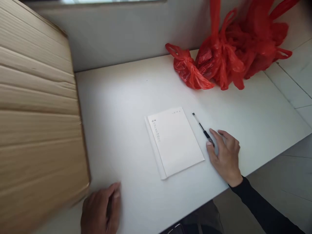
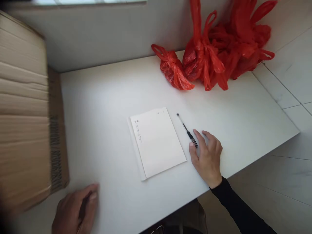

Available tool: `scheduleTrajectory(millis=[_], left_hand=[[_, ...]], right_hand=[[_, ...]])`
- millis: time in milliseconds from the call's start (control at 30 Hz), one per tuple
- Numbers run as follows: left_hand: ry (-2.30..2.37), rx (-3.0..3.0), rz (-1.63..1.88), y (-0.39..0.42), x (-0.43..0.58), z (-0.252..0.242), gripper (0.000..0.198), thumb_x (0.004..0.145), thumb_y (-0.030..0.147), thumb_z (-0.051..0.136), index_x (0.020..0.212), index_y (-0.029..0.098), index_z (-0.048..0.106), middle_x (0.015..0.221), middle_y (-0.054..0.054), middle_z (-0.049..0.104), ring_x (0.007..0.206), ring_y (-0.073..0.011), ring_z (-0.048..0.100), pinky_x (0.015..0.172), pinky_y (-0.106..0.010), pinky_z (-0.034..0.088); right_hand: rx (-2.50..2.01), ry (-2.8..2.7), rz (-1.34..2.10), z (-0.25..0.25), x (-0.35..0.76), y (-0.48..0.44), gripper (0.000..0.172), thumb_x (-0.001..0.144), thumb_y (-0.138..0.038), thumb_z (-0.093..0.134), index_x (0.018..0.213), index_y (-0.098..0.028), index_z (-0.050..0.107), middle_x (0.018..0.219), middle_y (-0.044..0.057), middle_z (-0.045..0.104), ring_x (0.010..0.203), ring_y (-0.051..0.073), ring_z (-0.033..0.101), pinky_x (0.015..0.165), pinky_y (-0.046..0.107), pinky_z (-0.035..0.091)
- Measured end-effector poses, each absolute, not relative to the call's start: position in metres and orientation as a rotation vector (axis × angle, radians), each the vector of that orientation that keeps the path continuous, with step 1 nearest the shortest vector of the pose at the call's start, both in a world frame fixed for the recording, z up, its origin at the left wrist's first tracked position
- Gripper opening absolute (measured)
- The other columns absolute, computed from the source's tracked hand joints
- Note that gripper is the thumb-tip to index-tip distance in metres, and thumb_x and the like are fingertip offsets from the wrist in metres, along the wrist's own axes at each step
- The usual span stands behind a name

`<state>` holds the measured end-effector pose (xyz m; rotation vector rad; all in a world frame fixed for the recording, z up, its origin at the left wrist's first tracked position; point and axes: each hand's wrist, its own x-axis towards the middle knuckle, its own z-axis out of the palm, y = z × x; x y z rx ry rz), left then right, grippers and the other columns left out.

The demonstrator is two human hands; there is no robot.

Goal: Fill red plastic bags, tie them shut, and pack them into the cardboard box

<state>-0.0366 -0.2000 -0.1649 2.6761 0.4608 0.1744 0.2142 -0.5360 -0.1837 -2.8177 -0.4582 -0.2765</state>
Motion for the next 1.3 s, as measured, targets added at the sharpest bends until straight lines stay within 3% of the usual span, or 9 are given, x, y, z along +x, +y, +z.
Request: scheduleTrajectory(millis=[233, 500, 800, 1067, 1300], left_hand=[[0.461, 2.781, 0.213, -0.216, -0.033, -0.149, 0.030, 0.103, 0.032, 0.040, 0.116, 0.015, 0.061, 0.097, -0.009, 0.072, 0.087, -0.0269, 0.063, 0.083, -0.044, 0.047], [0.580, 2.799, 0.342, -0.225, -0.042, -0.148, 0.045, 0.103, 0.040, 0.034, 0.127, 0.012, 0.059, 0.095, -0.011, 0.072, 0.089, -0.0284, 0.065, 0.087, -0.045, 0.050], [0.633, 2.797, 0.417, -0.222, -0.048, -0.143, 0.049, 0.103, 0.042, 0.031, 0.131, 0.012, 0.058, 0.086, -0.009, 0.071, 0.085, -0.0297, 0.066, 0.087, -0.045, 0.051], [0.687, 2.771, 0.468, -0.217, -0.047, -0.146, 0.055, 0.102, 0.045, 0.031, 0.136, 0.008, 0.053, 0.084, -0.008, 0.071, 0.080, -0.0289, 0.068, 0.079, -0.043, 0.054], [0.751, 2.748, 0.482, -0.198, -0.046, -0.159, 0.058, 0.099, 0.050, 0.033, 0.131, 0.007, 0.059, 0.095, -0.013, 0.077, 0.087, -0.0301, 0.073, 0.080, -0.043, 0.056]], right_hand=[[-2.711, -0.492, -0.365, -0.187, 0.212, -0.540, 0.042, 0.100, -0.040, 0.044, 0.136, -0.022, 0.058, 0.135, 0.018, 0.052, 0.126, 0.037, 0.047, 0.103, 0.058, 0.041], [-2.597, -0.496, -0.421, -0.193, 0.210, -0.543, 0.023, 0.095, -0.040, 0.049, 0.105, -0.022, 0.059, 0.117, 0.012, 0.060, 0.111, 0.034, 0.053, 0.095, 0.052, 0.044], [-2.576, -0.381, -0.347, -0.188, 0.220, -0.540, 0.016, 0.092, -0.037, 0.055, 0.094, -0.022, 0.061, 0.108, 0.010, 0.063, 0.104, 0.030, 0.056, 0.089, 0.048, 0.045], [-2.554, -0.199, -0.323, -0.179, 0.281, -0.541, 0.021, 0.090, -0.038, 0.068, 0.095, -0.018, 0.065, 0.107, 0.007, 0.062, 0.106, 0.025, 0.057, 0.093, 0.047, 0.049], [-2.377, -0.429, -0.399, -0.148, 0.333, -0.480, 0.033, 0.094, -0.041, 0.061, 0.116, -0.016, 0.060, 0.106, 0.008, 0.066, 0.100, 0.023, 0.062, 0.089, 0.040, 0.051]])
